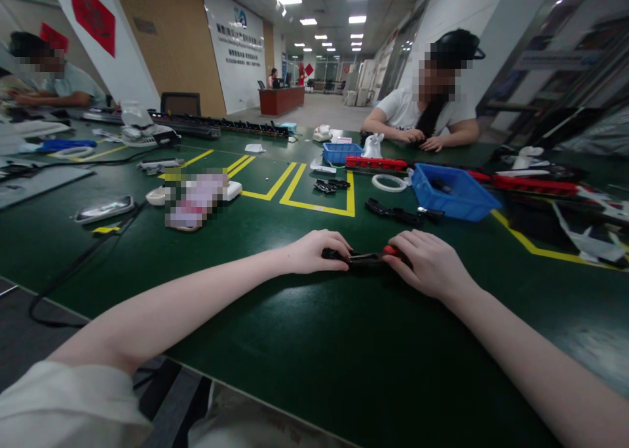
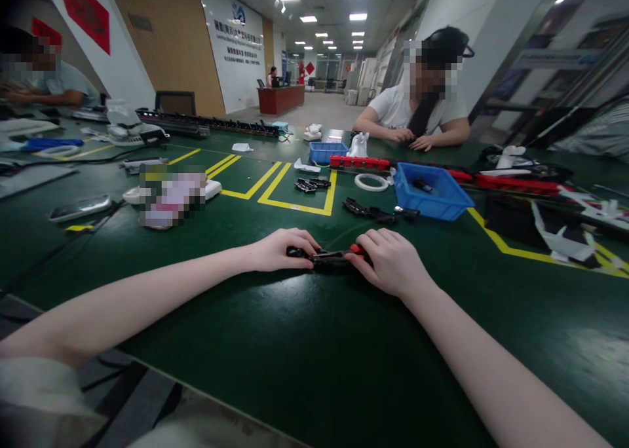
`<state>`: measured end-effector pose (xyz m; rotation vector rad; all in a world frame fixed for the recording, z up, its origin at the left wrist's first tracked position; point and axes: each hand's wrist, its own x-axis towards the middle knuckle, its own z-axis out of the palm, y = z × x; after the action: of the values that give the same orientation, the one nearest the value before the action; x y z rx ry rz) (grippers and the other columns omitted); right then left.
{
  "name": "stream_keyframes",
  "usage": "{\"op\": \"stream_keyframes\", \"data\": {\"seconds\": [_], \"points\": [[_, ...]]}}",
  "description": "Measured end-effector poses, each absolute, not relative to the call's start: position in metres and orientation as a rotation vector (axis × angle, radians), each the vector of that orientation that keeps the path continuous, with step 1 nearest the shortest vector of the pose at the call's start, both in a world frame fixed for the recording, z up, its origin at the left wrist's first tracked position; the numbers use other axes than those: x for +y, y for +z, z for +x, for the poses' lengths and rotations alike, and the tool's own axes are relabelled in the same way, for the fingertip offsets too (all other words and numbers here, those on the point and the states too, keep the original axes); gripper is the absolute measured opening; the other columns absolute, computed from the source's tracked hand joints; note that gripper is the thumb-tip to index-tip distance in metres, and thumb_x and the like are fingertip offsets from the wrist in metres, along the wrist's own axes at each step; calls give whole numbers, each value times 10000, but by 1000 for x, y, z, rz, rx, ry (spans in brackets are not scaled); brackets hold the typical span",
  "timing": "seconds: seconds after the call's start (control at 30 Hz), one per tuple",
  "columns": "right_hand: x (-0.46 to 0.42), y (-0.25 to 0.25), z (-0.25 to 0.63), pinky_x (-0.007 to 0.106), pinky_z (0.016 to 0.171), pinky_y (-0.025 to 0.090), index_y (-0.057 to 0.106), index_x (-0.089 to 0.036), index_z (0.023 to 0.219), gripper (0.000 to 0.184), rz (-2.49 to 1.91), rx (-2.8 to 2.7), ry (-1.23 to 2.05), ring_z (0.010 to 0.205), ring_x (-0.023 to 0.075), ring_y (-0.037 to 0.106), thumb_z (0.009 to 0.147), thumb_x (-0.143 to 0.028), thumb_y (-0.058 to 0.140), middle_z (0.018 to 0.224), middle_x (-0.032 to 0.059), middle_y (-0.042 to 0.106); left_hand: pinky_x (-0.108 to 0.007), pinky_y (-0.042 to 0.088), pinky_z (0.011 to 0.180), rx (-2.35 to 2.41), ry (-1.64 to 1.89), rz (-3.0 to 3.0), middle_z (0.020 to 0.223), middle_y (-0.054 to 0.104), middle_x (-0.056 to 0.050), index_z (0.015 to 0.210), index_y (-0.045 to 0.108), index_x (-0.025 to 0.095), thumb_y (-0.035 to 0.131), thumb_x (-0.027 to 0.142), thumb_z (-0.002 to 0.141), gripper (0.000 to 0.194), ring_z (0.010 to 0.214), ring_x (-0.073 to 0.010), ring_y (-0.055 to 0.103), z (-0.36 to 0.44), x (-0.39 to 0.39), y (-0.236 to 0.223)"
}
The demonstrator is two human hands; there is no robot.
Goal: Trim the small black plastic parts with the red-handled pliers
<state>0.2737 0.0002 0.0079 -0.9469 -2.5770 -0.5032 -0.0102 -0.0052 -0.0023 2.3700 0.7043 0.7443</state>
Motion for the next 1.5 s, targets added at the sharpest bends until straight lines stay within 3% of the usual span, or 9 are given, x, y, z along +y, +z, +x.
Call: {"op": "stream_keyframes", "data": {"seconds": [0.17,0.33,0.5,0.57,0.8,0.97,1.13,1.5], "points": [[1,7,275,390,840,478,638,-155,904,312,-895,-2534,-539,776,225,644,1011,-323,397,847,98,703,-368,480,962,716,732,2362,1139,689,-98,978,741,152,727,218,866,131,1052,-203,651,-10,-7,-2],[3,7,275,437,954,459,669,-131,965,290,-888,-2495,-590,814,237,658,991,-302,436,876,111,722,-373,475,978,725,722,2354,1141,686,-94,980,735,158,718,206,872,120,1078,-204,641,-10,-9,0],[2,9,273,467,981,437,661,-172,809,326,-894,-2512,-648,811,247,622,989,-281,412,789,86,698,-376,474,980,717,727,2356,1131,686,-93,976,732,160,720,197,869,115,1072,-202,641,-9,-9,0],[1,9,273,455,961,440,656,-165,814,340,-900,-2508,-638,804,241,614,995,-268,387,794,89,695,-375,475,979,708,734,2359,1122,688,-93,976,731,158,718,197,870,114,1065,-201,642,-9,-9,0],[1,6,274,348,656,436,621,-173,808,375,-1021,-2545,-435,719,213,570,1007,-287,325,791,100,660,-366,479,979,694,747,2363,1109,689,-101,982,731,144,719,199,869,126,1058,-202,643,-9,-9,0],[0,6,274,325,654,455,611,-176,859,356,-1015,-2546,-379,720,199,587,1012,-289,310,789,86,638,-376,483,973,717,759,2360,1093,691,-92,979,731,154,718,205,871,120,1047,-203,647,-10,-7,-1],[-2,6,273,325,697,482,607,-171,917,345,-1039,-2480,-306,785,195,606,1019,-293,300,957,112,637,-376,484,971,729,746,2350,1090,685,-95,983,730,148,717,206,872,126,1043,-203,647,-10,-8,0],[-1,7,273,330,656,460,597,-196,810,315,-1073,-2466,-236,736,195,576,986,-288,353,833,79,623,-384,476,971,744,742,2353,1100,683,-93,991,729,153,714,193,873,126,1047,-205,642,-10,-9,0]]}}
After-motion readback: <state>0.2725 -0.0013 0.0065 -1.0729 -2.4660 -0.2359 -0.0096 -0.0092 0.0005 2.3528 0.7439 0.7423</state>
